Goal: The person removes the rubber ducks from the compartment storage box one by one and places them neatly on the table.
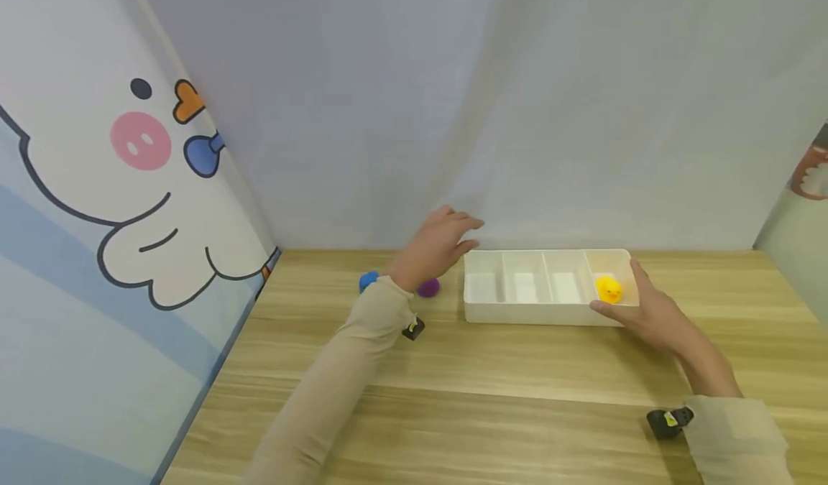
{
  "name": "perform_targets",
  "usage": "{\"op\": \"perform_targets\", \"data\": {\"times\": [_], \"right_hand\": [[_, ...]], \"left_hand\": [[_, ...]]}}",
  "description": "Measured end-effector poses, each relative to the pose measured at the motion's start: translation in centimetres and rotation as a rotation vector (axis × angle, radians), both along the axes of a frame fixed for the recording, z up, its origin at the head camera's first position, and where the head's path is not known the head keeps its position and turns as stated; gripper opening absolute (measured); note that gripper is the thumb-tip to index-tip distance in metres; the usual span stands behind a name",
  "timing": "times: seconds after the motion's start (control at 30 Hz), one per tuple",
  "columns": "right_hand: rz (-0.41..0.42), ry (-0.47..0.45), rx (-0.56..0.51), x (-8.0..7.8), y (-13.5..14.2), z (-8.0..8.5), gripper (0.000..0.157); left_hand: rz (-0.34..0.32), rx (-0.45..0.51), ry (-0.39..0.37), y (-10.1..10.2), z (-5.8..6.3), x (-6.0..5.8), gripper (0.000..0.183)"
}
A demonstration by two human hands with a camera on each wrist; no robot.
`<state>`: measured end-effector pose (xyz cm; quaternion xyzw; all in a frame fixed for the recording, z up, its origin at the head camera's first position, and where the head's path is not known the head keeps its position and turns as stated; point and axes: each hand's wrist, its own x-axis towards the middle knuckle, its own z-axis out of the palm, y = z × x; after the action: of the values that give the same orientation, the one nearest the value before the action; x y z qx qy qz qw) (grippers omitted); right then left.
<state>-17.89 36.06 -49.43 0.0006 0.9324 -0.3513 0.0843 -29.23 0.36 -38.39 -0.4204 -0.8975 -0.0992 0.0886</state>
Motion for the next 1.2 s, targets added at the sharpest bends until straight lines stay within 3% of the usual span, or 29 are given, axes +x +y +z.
{"op": "perform_targets", "data": {"times": [0.3,0.47,0.63,1.2], "right_hand": [[-0.002,-0.029,-0.067,0.3,0.1,-0.6,0.123],[-0.001,-0.015,-0.108,0.2,0.0,-0.8,0.124],[0.011,0.004,-0.112,0.0,0.1,-0.7,0.123],[0.007,0.049,-0.151,0.1,0.3,-0.7,0.121]], "left_hand": [[-0.049,-0.146,-0.070,6.4,0.8,0.9,0.041],[-0.074,-0.161,-0.053,9.1,0.7,1.2,0.041],[-0.100,-0.187,-0.040,11.2,0.1,1.3,0.040],[-0.182,-0.176,-0.130,16.3,-3.2,1.3,0.034]]}}
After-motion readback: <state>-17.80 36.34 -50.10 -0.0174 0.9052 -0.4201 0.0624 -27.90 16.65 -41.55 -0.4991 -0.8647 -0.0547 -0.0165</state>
